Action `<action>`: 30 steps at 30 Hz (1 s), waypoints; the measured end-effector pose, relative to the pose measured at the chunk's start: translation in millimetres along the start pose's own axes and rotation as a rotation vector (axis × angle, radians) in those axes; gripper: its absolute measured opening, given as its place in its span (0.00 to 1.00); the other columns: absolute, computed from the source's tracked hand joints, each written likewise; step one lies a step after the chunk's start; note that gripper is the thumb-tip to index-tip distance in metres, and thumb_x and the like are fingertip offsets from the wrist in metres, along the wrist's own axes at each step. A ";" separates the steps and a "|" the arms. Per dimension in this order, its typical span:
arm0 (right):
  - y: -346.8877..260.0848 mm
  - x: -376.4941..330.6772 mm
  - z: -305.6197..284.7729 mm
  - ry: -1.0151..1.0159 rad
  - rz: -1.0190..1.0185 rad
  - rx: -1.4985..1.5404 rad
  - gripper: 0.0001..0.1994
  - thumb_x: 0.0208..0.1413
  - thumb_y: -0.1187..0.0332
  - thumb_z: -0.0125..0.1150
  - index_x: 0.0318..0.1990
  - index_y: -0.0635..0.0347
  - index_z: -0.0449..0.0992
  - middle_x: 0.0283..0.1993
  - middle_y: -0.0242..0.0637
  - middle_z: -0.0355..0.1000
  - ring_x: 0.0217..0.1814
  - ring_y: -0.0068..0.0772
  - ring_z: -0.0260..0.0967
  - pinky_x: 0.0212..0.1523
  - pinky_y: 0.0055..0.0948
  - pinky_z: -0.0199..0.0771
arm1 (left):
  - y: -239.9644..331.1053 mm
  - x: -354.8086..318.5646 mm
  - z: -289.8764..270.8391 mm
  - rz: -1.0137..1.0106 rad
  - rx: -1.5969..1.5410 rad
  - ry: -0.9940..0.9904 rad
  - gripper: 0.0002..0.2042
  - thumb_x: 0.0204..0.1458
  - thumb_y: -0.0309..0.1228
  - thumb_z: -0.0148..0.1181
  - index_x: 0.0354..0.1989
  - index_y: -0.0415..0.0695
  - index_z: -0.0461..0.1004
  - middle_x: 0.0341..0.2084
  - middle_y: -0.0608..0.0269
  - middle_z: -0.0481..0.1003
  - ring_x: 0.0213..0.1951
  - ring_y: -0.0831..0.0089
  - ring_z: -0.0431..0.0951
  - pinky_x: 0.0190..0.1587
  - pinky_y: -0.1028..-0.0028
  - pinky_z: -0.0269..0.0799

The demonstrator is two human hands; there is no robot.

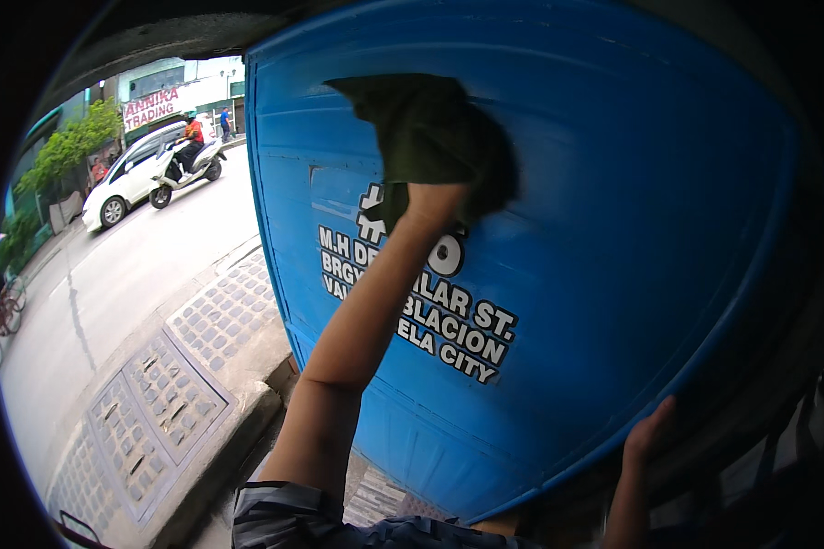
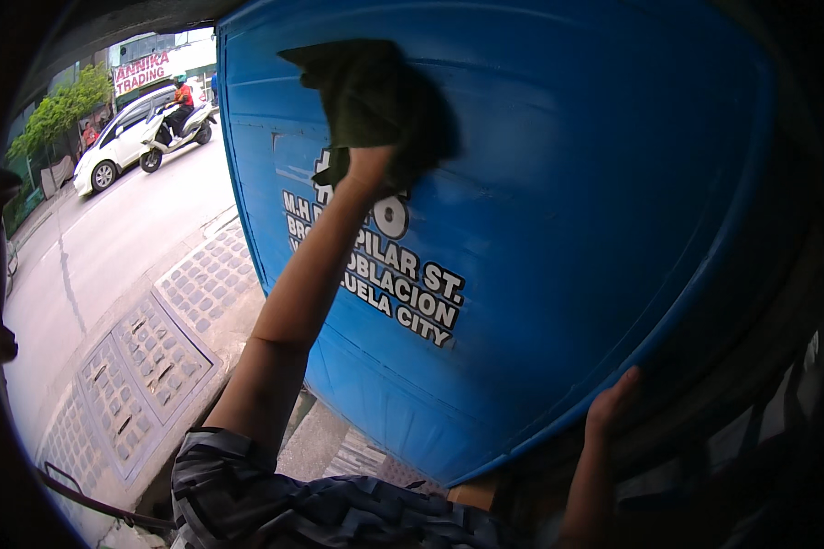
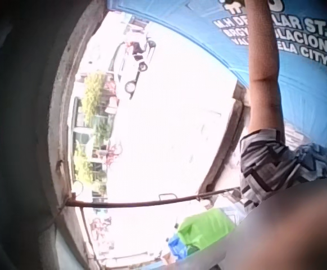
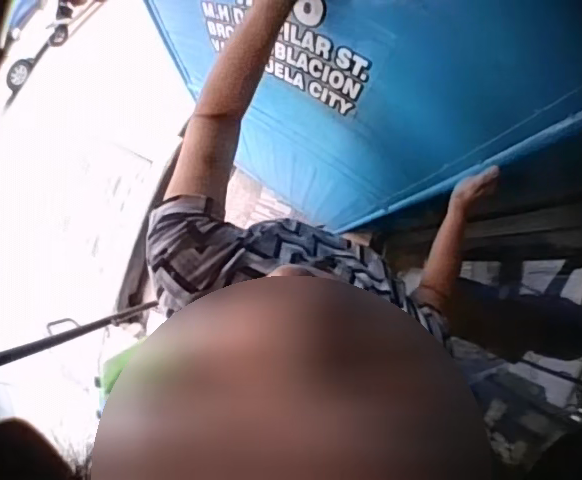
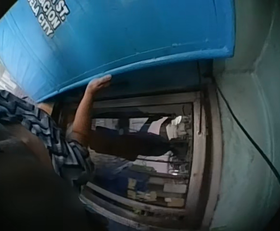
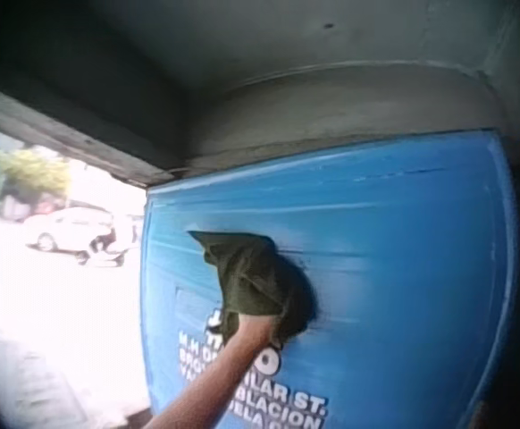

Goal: The person washes a green cloth at a sink, then wipes the interior glass door and the exterior blue metal door with the cloth. The person moves between the interior and exterior of the shop while cleaning.

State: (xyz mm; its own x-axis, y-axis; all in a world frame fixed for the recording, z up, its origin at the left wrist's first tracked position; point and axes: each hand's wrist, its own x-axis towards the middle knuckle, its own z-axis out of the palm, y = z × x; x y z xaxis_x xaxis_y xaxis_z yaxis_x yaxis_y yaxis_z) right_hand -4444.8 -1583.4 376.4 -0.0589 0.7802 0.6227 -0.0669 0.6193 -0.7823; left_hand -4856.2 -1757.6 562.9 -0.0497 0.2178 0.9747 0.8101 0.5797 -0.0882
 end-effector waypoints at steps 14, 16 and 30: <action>-8.5 -6.8 -5.4 -0.006 0.097 -0.020 0.39 0.61 0.39 0.34 0.62 0.73 0.55 0.62 0.58 0.56 0.63 0.52 0.57 0.62 0.44 0.58 | -153.7 40.9 15.8 -0.117 0.031 0.404 0.26 0.48 0.43 0.52 0.55 0.43 0.67 0.56 0.44 0.63 0.58 0.45 0.60 0.64 0.47 0.44; -8.1 -6.1 -3.1 -0.035 0.067 -0.038 0.39 0.62 0.40 0.33 0.61 0.73 0.56 0.61 0.58 0.58 0.62 0.51 0.59 0.61 0.43 0.59 | -221.1 34.0 21.6 -0.354 -0.064 0.244 0.26 0.47 0.42 0.53 0.55 0.42 0.67 0.55 0.44 0.63 0.58 0.45 0.60 0.64 0.47 0.45; 20.3 5.3 -9.3 0.157 0.061 -0.283 0.37 0.61 0.40 0.32 0.56 0.71 0.62 0.55 0.60 0.64 0.57 0.53 0.64 0.56 0.42 0.64 | 188.7 -6.7 -33.7 0.214 -0.313 0.340 0.24 0.48 0.38 0.54 0.51 0.37 0.68 0.51 0.42 0.65 0.58 0.45 0.60 0.62 0.45 0.51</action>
State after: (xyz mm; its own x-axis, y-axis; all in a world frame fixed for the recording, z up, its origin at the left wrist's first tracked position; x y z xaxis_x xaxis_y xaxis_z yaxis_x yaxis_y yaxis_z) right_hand -4437.3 -1565.9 363.7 0.1016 0.8071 0.5817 0.2129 0.5535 -0.8052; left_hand -4683.4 -1676.1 546.7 0.2871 0.0079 0.9579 0.9202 0.2754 -0.2781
